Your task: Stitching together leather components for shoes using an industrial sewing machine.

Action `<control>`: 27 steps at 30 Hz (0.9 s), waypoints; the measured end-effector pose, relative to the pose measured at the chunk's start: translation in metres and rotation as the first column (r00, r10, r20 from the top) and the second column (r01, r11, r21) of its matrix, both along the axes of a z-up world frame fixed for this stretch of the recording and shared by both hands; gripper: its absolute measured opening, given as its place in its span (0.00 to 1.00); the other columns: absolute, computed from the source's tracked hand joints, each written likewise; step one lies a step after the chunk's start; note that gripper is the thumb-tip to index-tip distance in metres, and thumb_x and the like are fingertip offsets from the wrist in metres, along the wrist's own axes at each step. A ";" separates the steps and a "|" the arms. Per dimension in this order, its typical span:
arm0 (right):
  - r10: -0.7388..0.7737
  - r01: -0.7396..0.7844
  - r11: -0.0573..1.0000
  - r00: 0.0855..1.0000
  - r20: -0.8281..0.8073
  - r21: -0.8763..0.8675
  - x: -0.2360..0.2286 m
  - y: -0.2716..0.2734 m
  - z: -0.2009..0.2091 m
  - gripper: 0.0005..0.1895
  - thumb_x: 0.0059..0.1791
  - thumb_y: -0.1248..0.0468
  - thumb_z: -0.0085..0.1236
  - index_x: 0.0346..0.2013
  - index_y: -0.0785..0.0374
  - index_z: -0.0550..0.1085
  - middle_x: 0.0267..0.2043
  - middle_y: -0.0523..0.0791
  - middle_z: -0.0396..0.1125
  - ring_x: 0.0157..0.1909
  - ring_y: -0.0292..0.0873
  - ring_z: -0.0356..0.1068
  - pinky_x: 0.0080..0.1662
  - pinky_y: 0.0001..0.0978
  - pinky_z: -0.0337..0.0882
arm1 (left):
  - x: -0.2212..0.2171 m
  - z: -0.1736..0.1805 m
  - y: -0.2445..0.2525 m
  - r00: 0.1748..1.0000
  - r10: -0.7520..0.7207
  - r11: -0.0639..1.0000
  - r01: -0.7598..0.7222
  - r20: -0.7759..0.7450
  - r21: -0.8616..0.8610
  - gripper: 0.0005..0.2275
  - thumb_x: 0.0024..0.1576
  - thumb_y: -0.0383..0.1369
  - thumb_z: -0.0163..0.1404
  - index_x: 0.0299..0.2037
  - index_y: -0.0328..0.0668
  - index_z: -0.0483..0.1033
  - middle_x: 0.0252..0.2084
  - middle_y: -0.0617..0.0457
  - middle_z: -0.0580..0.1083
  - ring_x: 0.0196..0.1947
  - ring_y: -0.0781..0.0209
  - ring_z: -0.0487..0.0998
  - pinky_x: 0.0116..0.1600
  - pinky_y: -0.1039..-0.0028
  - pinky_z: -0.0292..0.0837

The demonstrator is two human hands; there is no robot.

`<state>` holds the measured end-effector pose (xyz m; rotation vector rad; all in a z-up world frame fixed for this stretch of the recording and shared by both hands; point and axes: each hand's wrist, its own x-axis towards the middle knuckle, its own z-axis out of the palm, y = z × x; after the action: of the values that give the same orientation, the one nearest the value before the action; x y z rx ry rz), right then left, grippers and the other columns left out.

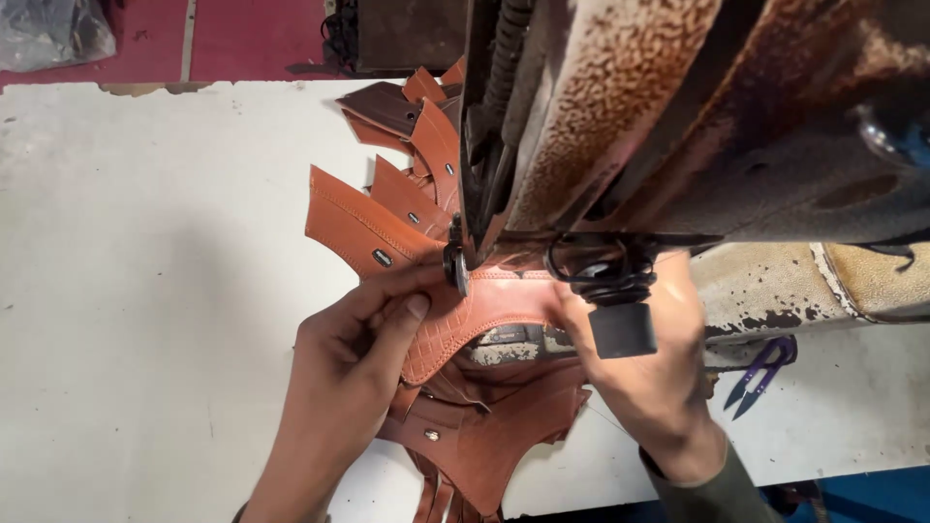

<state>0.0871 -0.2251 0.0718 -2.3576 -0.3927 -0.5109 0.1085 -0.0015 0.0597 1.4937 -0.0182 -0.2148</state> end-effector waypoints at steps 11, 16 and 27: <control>-0.265 0.282 0.903 0.959 -0.098 0.325 -0.058 -0.022 -0.036 0.11 0.52 0.71 0.57 0.48 0.70 0.75 0.53 0.49 0.67 0.55 0.41 0.69 0.56 0.28 0.69 | -0.004 0.000 -0.019 0.966 0.167 0.983 -0.178 -0.198 -0.038 0.13 0.59 0.27 0.49 0.52 0.35 0.80 0.37 0.52 0.83 0.13 0.76 0.67 0.16 0.82 0.61; -0.293 0.319 0.903 0.947 -0.131 0.289 -0.067 -0.039 -0.048 0.11 0.50 0.71 0.58 0.47 0.70 0.75 0.52 0.49 0.68 0.53 0.42 0.69 0.54 0.29 0.68 | -0.001 0.007 -0.032 0.956 0.192 0.979 -0.203 -0.221 -0.028 0.13 0.58 0.27 0.48 0.51 0.34 0.80 0.35 0.53 0.82 0.13 0.74 0.69 0.16 0.80 0.61; -0.342 0.368 0.902 0.928 -0.145 0.227 -0.083 -0.085 -0.036 0.11 0.52 0.69 0.55 0.47 0.69 0.77 0.50 0.49 0.69 0.49 0.40 0.72 0.53 0.31 0.73 | -0.034 0.007 -0.048 0.952 0.305 0.938 -0.307 0.043 0.160 0.09 0.62 0.32 0.49 0.47 0.38 0.78 0.24 0.57 0.76 0.17 0.75 0.68 0.21 0.78 0.63</control>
<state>0.0045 -0.3105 0.0359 -2.1996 0.1511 -0.5677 0.0749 -0.0499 0.0664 1.6408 0.2221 0.0509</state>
